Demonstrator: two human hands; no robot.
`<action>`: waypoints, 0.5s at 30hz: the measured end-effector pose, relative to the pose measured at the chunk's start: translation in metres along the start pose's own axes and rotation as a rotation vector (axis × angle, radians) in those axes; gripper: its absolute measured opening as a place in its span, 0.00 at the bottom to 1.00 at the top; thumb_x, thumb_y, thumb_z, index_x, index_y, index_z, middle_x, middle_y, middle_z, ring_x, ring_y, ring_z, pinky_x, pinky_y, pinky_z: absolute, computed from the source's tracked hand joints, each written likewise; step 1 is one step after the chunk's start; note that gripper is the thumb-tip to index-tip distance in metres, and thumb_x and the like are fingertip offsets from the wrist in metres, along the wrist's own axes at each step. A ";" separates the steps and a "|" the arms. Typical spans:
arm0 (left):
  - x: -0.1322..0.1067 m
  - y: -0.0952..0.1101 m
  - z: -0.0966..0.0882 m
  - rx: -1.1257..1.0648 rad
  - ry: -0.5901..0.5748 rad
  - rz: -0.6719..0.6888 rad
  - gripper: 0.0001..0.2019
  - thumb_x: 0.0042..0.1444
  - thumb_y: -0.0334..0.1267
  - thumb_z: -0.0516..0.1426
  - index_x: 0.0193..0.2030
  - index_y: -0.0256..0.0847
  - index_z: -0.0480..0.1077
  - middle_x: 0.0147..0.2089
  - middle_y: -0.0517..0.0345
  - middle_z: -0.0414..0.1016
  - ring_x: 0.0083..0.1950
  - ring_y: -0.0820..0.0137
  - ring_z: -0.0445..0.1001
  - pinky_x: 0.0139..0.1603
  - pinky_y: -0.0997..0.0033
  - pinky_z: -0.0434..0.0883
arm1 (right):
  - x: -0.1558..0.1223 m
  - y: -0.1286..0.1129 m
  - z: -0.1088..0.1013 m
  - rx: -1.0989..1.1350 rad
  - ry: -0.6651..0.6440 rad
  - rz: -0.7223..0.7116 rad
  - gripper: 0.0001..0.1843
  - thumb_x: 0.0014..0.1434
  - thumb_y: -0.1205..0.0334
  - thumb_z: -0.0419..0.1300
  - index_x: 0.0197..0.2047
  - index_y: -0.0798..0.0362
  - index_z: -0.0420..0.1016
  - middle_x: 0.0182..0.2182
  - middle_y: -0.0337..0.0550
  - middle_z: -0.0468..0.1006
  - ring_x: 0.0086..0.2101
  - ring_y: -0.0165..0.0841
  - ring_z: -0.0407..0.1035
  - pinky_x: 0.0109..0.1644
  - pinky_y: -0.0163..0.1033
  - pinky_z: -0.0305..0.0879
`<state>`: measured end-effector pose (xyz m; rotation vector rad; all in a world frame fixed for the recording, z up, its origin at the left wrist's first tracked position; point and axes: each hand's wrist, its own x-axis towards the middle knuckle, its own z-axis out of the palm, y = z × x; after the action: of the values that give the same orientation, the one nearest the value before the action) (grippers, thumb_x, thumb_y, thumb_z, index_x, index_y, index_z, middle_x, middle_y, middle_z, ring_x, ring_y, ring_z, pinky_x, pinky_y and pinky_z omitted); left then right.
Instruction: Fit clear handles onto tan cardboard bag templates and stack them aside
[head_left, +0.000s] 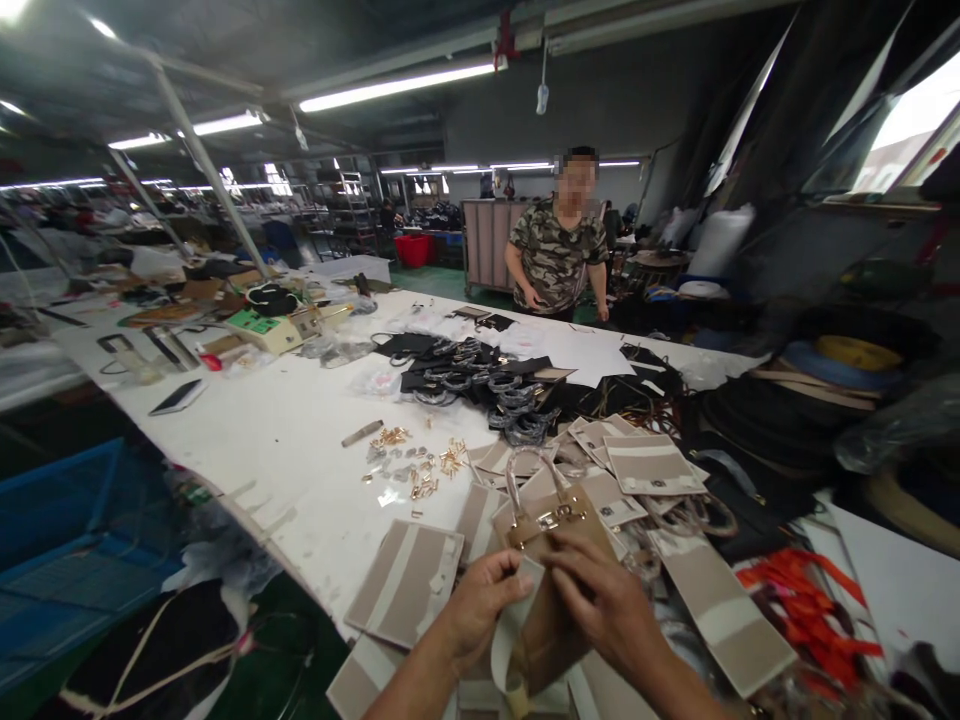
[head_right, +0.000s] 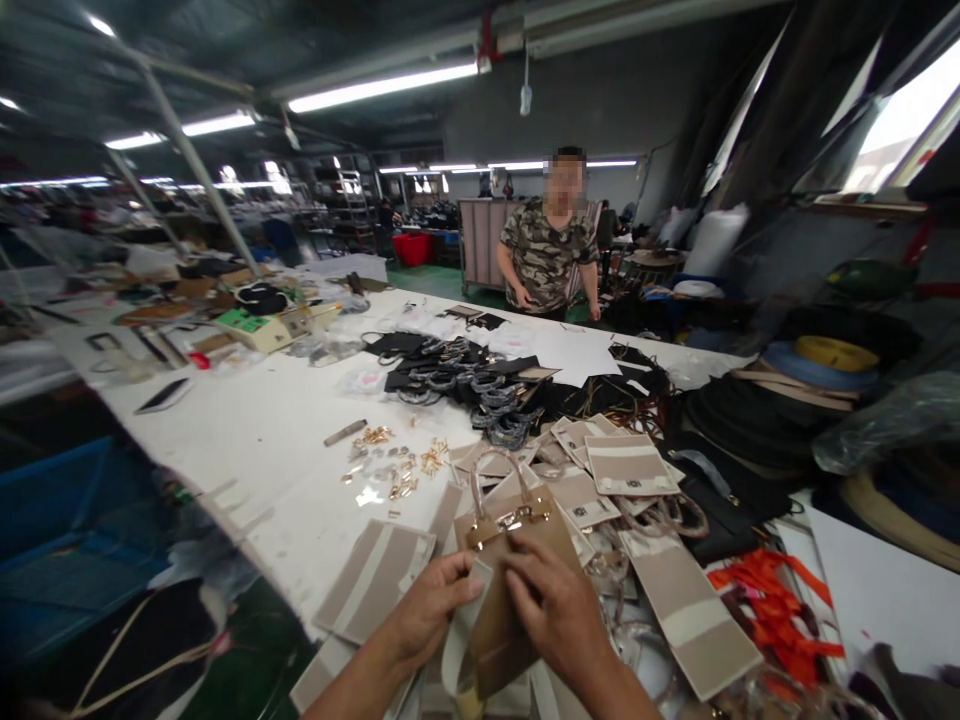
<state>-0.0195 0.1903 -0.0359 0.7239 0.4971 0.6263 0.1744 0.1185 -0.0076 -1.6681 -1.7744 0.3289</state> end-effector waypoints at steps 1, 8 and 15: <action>0.002 0.000 -0.002 -0.006 0.001 -0.011 0.17 0.46 0.43 0.72 0.37 0.34 0.76 0.35 0.54 0.81 0.34 0.71 0.76 0.40 0.72 0.68 | 0.003 0.009 -0.001 -0.012 0.079 0.075 0.15 0.66 0.56 0.55 0.48 0.46 0.82 0.56 0.50 0.80 0.55 0.42 0.75 0.60 0.47 0.73; 0.021 -0.002 -0.010 -0.040 0.000 -0.039 0.17 0.48 0.41 0.71 0.39 0.33 0.76 0.35 0.52 0.82 0.33 0.71 0.77 0.40 0.72 0.69 | 0.019 0.040 -0.007 -0.009 0.176 0.290 0.16 0.64 0.53 0.57 0.45 0.48 0.83 0.54 0.50 0.81 0.54 0.44 0.75 0.64 0.53 0.69; 0.040 -0.001 -0.011 -0.082 -0.089 -0.037 0.18 0.49 0.43 0.71 0.41 0.34 0.76 0.36 0.49 0.82 0.36 0.67 0.79 0.42 0.70 0.71 | 0.027 -0.006 0.016 0.144 -0.053 0.103 0.13 0.64 0.61 0.56 0.43 0.45 0.83 0.53 0.45 0.83 0.49 0.36 0.78 0.53 0.36 0.74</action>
<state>0.0025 0.2223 -0.0518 0.6604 0.3993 0.5742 0.1610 0.1475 -0.0083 -1.6648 -1.6647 0.5392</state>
